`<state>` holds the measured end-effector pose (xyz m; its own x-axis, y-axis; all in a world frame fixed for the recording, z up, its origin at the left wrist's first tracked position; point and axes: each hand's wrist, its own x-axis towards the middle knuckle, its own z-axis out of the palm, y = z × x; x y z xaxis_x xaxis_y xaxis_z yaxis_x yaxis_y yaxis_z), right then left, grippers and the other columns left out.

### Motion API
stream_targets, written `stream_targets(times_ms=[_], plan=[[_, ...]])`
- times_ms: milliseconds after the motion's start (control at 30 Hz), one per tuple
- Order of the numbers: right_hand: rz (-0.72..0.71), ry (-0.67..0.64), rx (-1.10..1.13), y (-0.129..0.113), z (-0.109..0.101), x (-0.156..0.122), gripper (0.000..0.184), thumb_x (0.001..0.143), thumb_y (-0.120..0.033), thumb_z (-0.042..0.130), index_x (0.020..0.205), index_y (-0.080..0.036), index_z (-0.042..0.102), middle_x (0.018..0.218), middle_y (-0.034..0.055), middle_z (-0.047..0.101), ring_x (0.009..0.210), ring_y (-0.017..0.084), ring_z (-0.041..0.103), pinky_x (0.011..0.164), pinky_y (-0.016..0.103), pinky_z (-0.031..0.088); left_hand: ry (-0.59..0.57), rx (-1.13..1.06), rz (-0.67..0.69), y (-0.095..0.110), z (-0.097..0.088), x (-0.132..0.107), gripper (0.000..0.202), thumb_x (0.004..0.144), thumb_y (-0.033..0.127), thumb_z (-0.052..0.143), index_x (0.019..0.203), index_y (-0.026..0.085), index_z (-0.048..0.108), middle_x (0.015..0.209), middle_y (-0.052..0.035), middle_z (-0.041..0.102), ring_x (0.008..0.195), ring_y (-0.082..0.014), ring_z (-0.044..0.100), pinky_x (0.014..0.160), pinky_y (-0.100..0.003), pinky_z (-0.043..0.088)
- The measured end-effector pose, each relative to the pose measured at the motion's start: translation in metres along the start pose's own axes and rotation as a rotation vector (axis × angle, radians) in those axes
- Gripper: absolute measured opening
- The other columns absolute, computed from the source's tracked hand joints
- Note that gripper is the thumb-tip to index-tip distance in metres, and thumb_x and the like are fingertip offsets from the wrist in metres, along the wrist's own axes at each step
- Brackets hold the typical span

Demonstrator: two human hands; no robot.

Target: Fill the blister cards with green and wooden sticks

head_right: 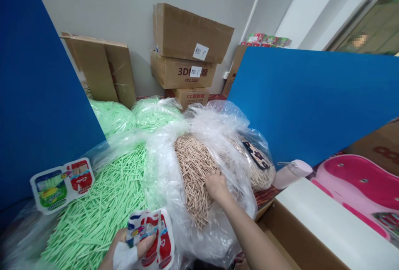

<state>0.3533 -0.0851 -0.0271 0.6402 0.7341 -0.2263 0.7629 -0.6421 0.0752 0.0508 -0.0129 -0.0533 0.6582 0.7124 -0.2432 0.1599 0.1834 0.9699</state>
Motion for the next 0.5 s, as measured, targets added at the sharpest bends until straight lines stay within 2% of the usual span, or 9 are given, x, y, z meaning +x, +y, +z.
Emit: stream_targets(times_ms=[100, 233, 367, 500], plan=[[-0.023, -0.040, 0.165, 0.017, -0.017, -0.004, 0.021, 0.083, -0.012, 0.046, 0.095, -0.009, 0.063, 0.093, 0.0208, 0.065, 0.092, 0.031, 0.059, 0.081, 0.044, 0.041, -0.029, 0.028, -0.012, 0.003, 0.002, 0.001, 0.035, 0.063, 0.046, 0.074, 0.057, 0.012, 0.065, 0.055, -0.0044, 0.062, 0.052, -0.0181, 0.054, 0.050, -0.028, 0.049], [-0.101, -0.086, 0.506, 0.033, -0.033, -0.012, 0.014, 0.085, -0.030, 0.051, 0.083, -0.018, 0.057, 0.073, 0.0049, 0.060, 0.071, 0.019, 0.056, 0.071, 0.032, 0.043, 0.015, 0.003, 0.010, 0.002, 0.010, 0.005, 0.031, 0.060, 0.040, 0.077, 0.055, 0.013, 0.064, 0.051, -0.0047, 0.059, 0.049, -0.0175, 0.052, 0.047, -0.028, 0.046], [-0.117, -0.191, 0.921, 0.028, -0.023, -0.019, 0.033, 0.085, -0.053, 0.044, 0.080, -0.021, 0.051, 0.057, -0.0057, 0.043, 0.050, 0.011, 0.041, 0.049, 0.024, 0.037, 0.031, -0.017, 0.027, 0.001, 0.018, 0.008, 0.030, 0.059, 0.039, 0.076, 0.054, 0.014, 0.062, 0.048, -0.0037, 0.057, 0.047, -0.0167, 0.050, 0.046, -0.028, 0.044], [-0.094, -0.292, 1.294, 0.016, -0.009, -0.020, 0.048, 0.078, -0.067, 0.045, 0.088, -0.020, 0.051, 0.059, -0.0080, 0.039, 0.044, 0.008, 0.034, 0.042, 0.020, 0.028, 0.044, -0.021, -0.002, 0.010, 0.021, 0.007, 0.035, 0.060, 0.042, 0.075, 0.052, 0.015, 0.056, 0.045, -0.0012, 0.053, 0.044, -0.0142, 0.046, 0.046, -0.027, 0.040]])
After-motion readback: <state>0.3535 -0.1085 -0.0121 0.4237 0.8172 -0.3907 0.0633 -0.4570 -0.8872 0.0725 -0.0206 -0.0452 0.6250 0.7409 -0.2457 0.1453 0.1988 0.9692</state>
